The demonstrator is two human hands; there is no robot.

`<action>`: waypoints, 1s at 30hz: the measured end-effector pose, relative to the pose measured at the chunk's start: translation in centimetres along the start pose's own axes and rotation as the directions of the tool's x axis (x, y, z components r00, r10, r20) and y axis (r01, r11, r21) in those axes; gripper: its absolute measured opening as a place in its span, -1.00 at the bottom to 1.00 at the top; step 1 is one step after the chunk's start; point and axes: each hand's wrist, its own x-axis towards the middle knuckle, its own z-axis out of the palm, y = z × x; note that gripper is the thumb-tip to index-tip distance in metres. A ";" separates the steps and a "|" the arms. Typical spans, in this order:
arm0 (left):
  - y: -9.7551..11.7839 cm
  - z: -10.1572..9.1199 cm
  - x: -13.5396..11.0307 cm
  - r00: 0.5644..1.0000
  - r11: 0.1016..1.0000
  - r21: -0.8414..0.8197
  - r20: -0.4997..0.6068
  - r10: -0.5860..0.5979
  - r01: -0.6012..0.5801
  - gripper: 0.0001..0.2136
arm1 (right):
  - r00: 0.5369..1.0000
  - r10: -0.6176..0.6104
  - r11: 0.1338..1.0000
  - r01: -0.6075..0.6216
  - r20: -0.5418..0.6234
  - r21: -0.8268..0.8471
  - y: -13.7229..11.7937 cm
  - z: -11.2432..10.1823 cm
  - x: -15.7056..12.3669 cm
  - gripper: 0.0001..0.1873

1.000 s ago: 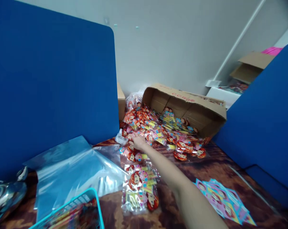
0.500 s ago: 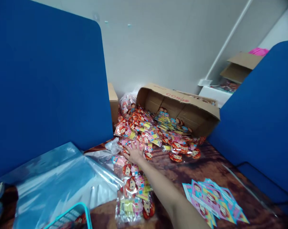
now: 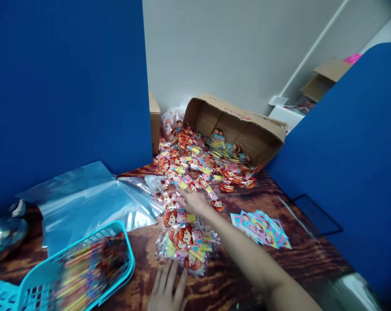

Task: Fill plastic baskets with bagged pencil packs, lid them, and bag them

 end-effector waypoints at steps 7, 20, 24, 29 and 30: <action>1.8 0.1 1.2 0.994 0.995 -0.054 -0.058 -0.090 0.087 -0.44 | 0.997 0.045 0.996 -0.049 -0.065 -0.070 4.4 -0.1 3.1 -0.47; 0.2 2.3 0.1 0.993 0.997 0.039 -0.096 0.070 -0.066 -0.59 | 1.000 0.021 0.972 -0.018 0.010 -0.234 11.5 -1.9 6.3 -0.43; 0.2 2.6 -0.2 0.991 0.997 0.048 -0.113 0.070 -0.065 -0.59 | 0.997 -0.068 0.961 0.077 0.045 -0.264 11.7 -2.6 7.1 -0.63; 0.2 2.6 -0.4 0.995 0.996 0.065 -0.075 0.069 -0.064 -0.58 | 0.989 -0.141 0.960 0.149 0.053 -0.235 10.7 -3.3 7.5 -0.60; 0.2 2.6 -0.4 0.995 0.996 0.067 -0.075 0.068 -0.063 -0.58 | 0.990 -0.138 0.963 0.143 0.035 -0.228 10.5 -3.5 7.5 -0.59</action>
